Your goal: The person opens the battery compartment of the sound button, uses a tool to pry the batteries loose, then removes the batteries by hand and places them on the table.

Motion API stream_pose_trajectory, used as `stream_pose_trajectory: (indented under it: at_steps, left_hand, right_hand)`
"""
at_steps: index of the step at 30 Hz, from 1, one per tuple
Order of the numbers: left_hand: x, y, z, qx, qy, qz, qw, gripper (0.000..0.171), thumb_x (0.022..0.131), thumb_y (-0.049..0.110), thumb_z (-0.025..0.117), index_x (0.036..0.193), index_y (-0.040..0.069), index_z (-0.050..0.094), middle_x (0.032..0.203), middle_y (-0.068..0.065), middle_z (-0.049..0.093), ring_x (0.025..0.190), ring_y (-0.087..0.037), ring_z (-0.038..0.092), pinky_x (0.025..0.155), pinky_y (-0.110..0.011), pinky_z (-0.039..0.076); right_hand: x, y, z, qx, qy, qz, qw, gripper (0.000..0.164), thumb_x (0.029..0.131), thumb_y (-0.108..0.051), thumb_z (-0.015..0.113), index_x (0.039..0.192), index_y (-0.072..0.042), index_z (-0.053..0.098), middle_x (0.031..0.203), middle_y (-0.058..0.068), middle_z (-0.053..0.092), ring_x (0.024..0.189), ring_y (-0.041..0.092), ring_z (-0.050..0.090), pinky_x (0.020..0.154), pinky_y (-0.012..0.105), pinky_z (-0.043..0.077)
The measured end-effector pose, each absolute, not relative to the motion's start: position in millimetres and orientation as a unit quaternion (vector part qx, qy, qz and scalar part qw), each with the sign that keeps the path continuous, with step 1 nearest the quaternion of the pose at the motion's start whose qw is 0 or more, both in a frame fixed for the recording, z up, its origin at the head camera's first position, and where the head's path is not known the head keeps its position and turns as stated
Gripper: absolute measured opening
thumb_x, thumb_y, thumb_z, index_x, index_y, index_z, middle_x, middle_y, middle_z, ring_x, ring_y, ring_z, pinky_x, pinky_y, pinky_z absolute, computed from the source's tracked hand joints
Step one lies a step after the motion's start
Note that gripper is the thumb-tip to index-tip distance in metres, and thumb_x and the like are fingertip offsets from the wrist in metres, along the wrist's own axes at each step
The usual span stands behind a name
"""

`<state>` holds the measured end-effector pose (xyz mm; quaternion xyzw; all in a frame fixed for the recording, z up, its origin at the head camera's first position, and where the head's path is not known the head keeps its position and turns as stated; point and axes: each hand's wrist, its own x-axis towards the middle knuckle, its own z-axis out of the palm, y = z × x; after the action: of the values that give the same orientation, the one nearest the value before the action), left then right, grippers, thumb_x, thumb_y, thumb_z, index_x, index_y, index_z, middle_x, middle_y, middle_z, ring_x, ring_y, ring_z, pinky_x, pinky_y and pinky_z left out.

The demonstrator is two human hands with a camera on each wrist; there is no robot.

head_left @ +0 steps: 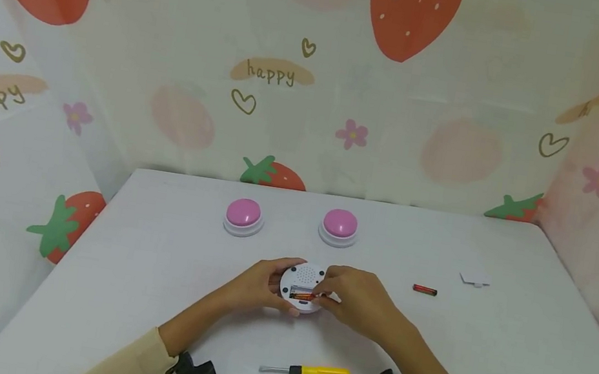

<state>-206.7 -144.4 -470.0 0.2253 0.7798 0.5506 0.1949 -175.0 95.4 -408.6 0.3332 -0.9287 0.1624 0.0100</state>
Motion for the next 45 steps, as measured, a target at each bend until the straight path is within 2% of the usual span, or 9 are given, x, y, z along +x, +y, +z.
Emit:
stream_pose_trajectory:
  at_steps: [16,23,32,45]
  left_hand:
    - [-207.5,-146.3,-467.7,0.229,0.771,0.559,0.200,0.090,0.078,0.008,0.089,0.154,0.005,0.040,0.142,-0.014,0.057,0.119,-0.022,0.063,0.096,-0.025,0.054]
    - [-207.7,-145.2,-470.1,0.240,0.773,0.555,0.194,0.090,0.078,0.008,0.089,0.154,0.004,0.041,0.144,-0.014,0.056,0.122,-0.023,0.061,0.098,-0.026,0.052]
    - [-206.4,-144.7,-470.8,0.232,0.775,0.554,0.197,0.090,0.077,0.008,0.090,0.153,0.006,0.042,0.144,-0.013,0.056,0.120,-0.022,0.062,0.098,-0.025,0.052]
    - [-206.0,-145.5,-471.0,0.222,0.776,0.555,0.203,0.090,0.077,0.009,0.089,0.154,0.007,0.042,0.145,-0.013,0.055,0.123,-0.024,0.061,0.098,-0.026,0.052]
  right_hand:
    - [-178.5,91.1,-416.7,0.326,-0.932,0.156,0.023,0.020,0.083,-0.019,0.086,0.102,-0.019,0.082,0.096,-0.005,0.069,0.083,0.010,0.061,0.077,0.025,0.056]
    - [-177.5,88.9,-419.7,0.311,-0.936,0.163,0.005,0.017,0.086,-0.020,0.083,0.102,-0.016,0.082,0.093,-0.005,0.067,0.078,0.010,0.058,0.075,0.022,0.055]
    - [-175.9,85.6,-421.1,0.308,-0.938,0.160,-0.003,0.016,0.088,-0.016,0.081,0.103,-0.014,0.079,0.097,-0.005,0.068,0.083,0.010,0.059,0.080,0.025,0.056]
    - [-178.1,88.6,-420.8,0.324,-0.934,0.148,0.023,0.016,0.086,-0.018,0.084,0.100,-0.017,0.076,0.088,-0.009,0.065,0.078,0.007,0.056,0.073,0.022,0.054]
